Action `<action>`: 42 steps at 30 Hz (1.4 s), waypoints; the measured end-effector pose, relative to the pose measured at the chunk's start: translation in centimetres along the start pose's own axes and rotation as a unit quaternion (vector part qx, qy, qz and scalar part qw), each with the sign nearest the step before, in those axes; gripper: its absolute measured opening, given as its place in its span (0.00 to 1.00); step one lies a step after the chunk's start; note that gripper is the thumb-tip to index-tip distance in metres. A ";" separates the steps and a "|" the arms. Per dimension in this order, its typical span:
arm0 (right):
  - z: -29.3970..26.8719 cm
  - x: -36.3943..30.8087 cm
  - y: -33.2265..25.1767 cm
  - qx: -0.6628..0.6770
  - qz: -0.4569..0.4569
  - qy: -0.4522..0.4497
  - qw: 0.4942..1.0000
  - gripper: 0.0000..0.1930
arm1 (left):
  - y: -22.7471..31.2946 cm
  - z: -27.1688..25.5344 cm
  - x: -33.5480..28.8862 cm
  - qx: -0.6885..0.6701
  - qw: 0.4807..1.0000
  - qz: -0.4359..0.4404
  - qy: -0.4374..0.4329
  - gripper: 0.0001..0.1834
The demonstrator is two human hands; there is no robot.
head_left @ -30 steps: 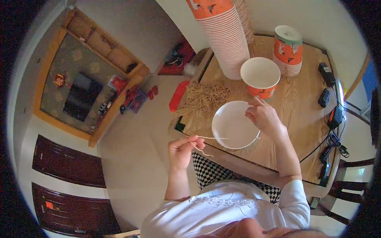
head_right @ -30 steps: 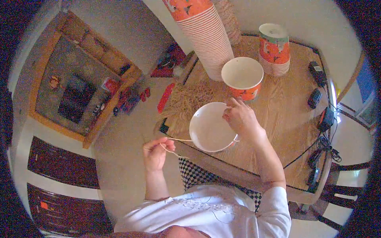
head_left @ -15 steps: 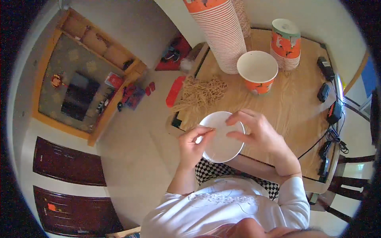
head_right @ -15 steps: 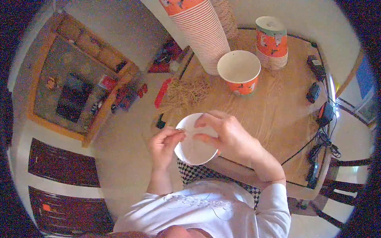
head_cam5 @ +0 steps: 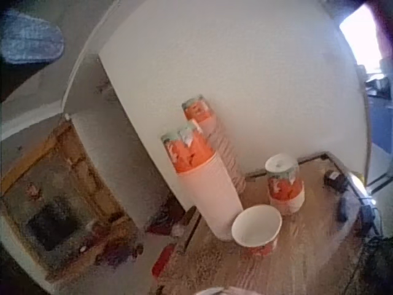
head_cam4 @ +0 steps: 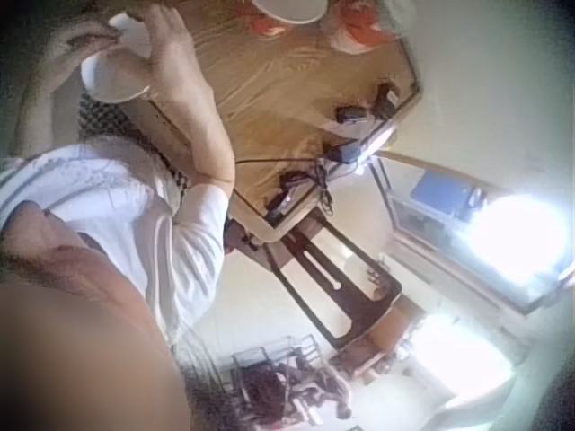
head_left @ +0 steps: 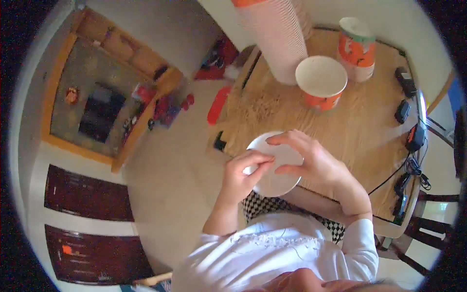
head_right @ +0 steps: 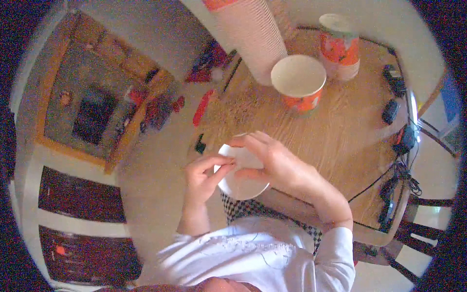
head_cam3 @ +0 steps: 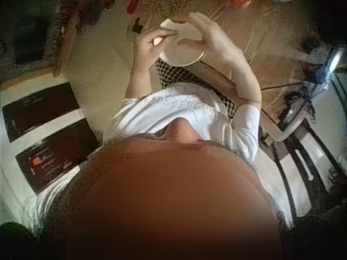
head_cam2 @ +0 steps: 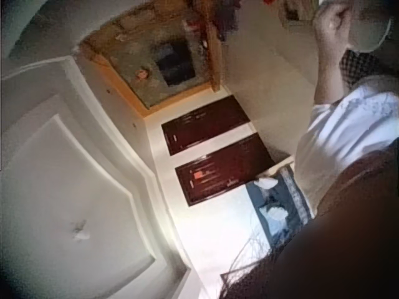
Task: Attaching thin white strings to the pre-drilled holes in the rims of paper bowls.
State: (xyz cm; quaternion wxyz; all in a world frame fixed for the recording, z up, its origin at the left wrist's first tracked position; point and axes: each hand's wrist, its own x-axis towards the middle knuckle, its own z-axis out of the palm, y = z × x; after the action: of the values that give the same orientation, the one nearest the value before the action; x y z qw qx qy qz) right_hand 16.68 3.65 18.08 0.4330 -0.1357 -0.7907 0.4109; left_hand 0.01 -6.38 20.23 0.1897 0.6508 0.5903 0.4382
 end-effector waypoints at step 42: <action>-1.1 -0.4 2.1 -0.185 -0.106 -0.089 0.973 0.06 | -3.3 2.8 -0.5 -0.158 0.974 -0.163 0.006 0.04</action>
State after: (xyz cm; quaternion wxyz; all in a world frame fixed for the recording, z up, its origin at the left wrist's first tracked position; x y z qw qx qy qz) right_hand 17.49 5.31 16.59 0.3695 -0.0920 -0.8983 0.2194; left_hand 0.30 -5.36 15.96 0.3554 0.5051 0.6125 0.4933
